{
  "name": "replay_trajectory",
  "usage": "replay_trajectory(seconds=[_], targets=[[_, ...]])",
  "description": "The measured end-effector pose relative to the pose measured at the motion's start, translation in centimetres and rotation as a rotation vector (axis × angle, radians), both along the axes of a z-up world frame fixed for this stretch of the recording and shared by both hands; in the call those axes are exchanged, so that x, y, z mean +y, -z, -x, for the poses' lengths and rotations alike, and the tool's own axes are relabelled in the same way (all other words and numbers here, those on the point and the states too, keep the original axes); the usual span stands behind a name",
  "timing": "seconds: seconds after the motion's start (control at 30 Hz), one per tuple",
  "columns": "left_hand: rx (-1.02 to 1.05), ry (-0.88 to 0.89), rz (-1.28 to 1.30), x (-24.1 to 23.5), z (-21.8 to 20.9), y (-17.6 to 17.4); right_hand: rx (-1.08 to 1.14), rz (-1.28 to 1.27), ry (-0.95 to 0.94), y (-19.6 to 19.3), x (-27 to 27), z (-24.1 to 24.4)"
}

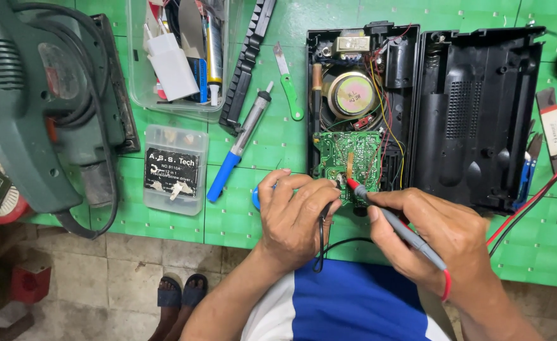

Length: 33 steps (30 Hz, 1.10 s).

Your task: Testing and troubleshooting a circuit board inside a black plastic casing using a multimeter probe.

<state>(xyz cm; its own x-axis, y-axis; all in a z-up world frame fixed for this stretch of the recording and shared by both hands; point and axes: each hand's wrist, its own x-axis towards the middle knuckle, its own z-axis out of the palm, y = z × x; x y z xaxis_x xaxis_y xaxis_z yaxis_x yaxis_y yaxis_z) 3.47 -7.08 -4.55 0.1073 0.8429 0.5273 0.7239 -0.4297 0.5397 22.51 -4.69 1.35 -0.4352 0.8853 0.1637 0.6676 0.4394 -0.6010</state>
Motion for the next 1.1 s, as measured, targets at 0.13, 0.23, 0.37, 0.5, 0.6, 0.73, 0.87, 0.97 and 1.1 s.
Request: replay_trajectory(seconds=[0.13,0.23,0.37,0.5,0.6,0.73,0.87,0.97,1.1], targets=[[-0.001,0.003,-0.006,0.1,0.0,0.0,0.014,0.008,0.001,-0.1,0.1,0.0],[-0.012,0.008,0.005,0.1,0.1,0.1,0.023,0.024,0.010,0.0,0.1,0.0],[-0.017,0.007,0.011,-0.1,0.1,0.2,0.032,0.021,0.022,-0.2,0.1,-0.1],[-0.035,0.014,0.022,-0.1,0.2,0.2,0.027,0.045,0.048,-0.8,0.1,-0.6],[-0.034,0.011,0.019,-0.1,0.2,0.2,0.002,0.043,0.041,-0.6,0.1,-0.8],[-0.029,0.007,0.008,0.0,0.1,0.0,-0.016,0.060,0.053,-0.7,0.3,-0.6],[-0.030,0.001,0.005,0.1,0.1,-0.2,-0.049,0.156,0.108,-0.9,0.8,-0.5],[-0.026,-0.004,0.000,0.1,0.1,-0.3,-0.065,0.193,0.124,-0.9,1.4,-0.5],[-0.025,-0.004,-0.007,0.2,0.1,-0.3,-0.047,0.233,0.129,-1.3,2.3,-0.1]])
